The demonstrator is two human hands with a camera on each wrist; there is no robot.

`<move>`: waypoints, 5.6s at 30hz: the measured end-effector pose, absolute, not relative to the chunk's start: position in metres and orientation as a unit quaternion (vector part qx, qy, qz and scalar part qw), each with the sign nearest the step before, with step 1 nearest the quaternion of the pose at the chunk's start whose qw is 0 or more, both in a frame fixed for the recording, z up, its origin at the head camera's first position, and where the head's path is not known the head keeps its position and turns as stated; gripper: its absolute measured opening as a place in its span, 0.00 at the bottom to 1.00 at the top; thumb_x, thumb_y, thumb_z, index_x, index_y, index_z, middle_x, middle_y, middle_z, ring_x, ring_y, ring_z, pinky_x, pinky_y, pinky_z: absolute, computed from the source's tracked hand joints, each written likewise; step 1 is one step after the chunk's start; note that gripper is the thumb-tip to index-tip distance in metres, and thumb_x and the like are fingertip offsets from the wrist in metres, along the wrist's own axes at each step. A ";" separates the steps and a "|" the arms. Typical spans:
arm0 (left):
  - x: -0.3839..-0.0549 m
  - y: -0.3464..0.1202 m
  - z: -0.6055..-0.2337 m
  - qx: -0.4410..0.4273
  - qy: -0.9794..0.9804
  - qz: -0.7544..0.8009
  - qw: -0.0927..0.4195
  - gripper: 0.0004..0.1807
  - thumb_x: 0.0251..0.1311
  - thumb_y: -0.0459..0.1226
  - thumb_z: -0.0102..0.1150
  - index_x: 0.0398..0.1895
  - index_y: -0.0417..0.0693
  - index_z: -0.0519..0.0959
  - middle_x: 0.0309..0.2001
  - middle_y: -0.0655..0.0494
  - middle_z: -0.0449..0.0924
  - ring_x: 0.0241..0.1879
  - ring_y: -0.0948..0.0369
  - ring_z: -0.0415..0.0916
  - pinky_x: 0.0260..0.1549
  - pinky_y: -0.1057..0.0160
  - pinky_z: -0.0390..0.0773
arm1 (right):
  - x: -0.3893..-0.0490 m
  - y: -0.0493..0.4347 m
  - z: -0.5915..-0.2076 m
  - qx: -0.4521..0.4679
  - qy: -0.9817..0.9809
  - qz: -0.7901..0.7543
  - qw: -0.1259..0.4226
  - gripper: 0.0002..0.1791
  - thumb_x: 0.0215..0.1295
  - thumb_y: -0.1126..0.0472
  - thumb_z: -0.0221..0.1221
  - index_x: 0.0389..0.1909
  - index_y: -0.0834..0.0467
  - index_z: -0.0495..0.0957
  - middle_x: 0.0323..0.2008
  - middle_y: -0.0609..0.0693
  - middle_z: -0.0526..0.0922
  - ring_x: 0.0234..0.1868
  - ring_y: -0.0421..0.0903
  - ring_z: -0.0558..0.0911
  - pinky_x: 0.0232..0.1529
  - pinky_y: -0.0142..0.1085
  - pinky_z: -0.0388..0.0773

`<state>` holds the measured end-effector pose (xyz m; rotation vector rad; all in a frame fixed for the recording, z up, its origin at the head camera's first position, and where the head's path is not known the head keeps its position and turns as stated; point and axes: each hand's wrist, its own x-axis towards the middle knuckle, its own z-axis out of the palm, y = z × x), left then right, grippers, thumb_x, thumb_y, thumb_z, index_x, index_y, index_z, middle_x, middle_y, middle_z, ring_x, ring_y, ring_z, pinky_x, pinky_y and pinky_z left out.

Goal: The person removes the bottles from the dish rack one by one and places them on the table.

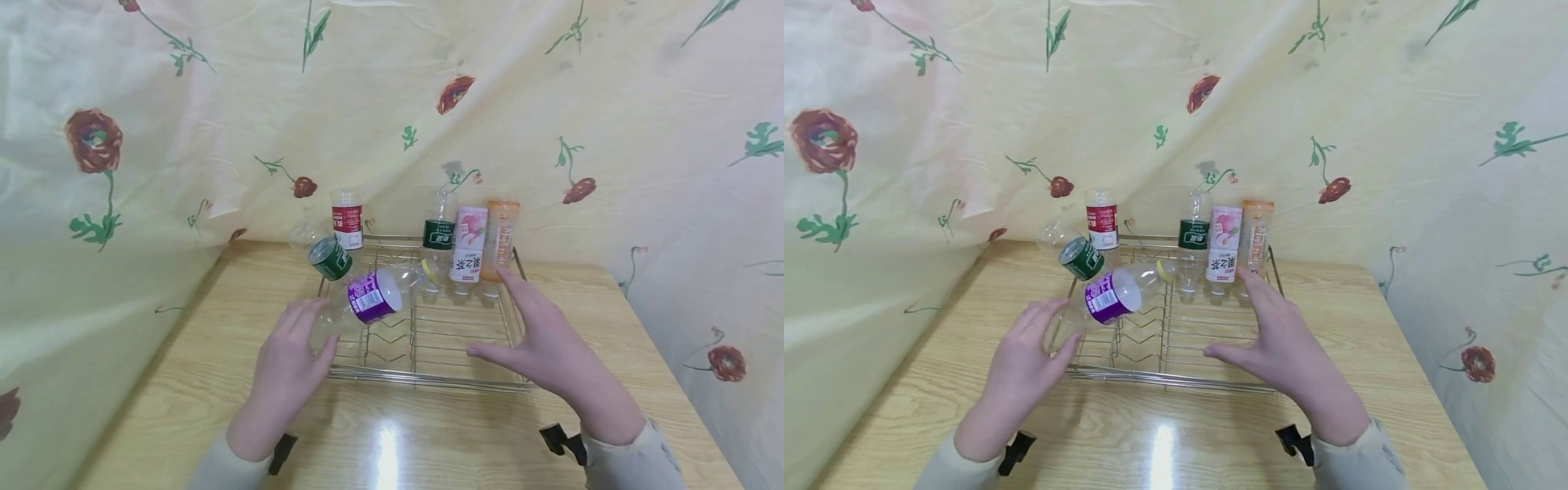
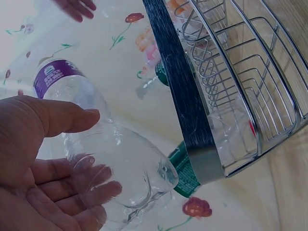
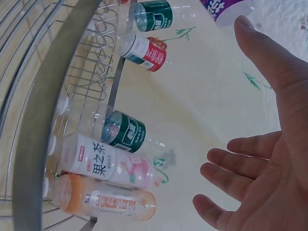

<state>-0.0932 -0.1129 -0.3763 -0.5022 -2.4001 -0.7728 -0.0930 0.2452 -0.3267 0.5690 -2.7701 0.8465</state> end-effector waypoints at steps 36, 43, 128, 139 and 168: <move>-0.095 -0.139 -0.376 -0.141 -0.848 -0.367 0.357 0.31 0.48 0.25 0.77 0.58 0.30 0.76 0.55 0.38 0.80 0.56 0.43 0.77 0.57 0.43 0.77 | -0.078 0.303 -0.358 0.115 -0.951 0.284 0.031 0.67 0.52 0.36 0.74 0.81 0.62 0.46 0.75 0.70 0.56 0.70 0.73 0.59 0.60 0.73 0.62; -0.096 -0.142 -0.376 -0.141 -0.835 -0.380 0.372 0.31 0.47 0.24 0.77 0.57 0.30 0.77 0.53 0.38 0.81 0.54 0.42 0.78 0.57 0.43 0.77 | -0.074 0.313 -0.363 0.104 -0.953 0.284 0.000 0.70 0.51 0.34 0.74 0.81 0.62 0.43 0.76 0.70 0.52 0.71 0.74 0.57 0.61 0.73 0.60; -0.159 -0.211 -0.438 0.114 -0.819 -0.533 0.180 0.27 0.66 0.35 0.66 0.62 0.29 0.68 0.63 0.34 0.72 0.66 0.43 0.68 0.67 0.52 0.67 | -0.082 0.330 -0.403 0.097 -0.953 0.284 -0.034 0.69 0.55 0.37 0.73 0.80 0.67 0.40 0.76 0.74 0.47 0.70 0.79 0.52 0.61 0.76 0.55; -0.172 -0.216 -0.447 0.117 -0.836 -0.507 0.175 0.27 0.64 0.35 0.68 0.59 0.27 0.69 0.60 0.30 0.73 0.62 0.36 0.71 0.61 0.44 0.73 | -0.082 0.330 -0.405 0.098 -0.953 0.283 -0.030 0.68 0.56 0.38 0.73 0.80 0.66 0.39 0.76 0.73 0.46 0.70 0.79 0.52 0.62 0.76 0.54; -0.196 -0.223 -0.464 0.150 -0.833 -0.495 0.198 0.31 0.60 0.36 0.73 0.59 0.28 0.69 0.56 0.31 0.76 0.58 0.38 0.75 0.59 0.44 0.76 | -0.083 0.327 -0.403 0.103 -0.952 0.290 -0.013 0.68 0.54 0.38 0.74 0.81 0.65 0.41 0.77 0.71 0.47 0.72 0.77 0.52 0.64 0.73 0.53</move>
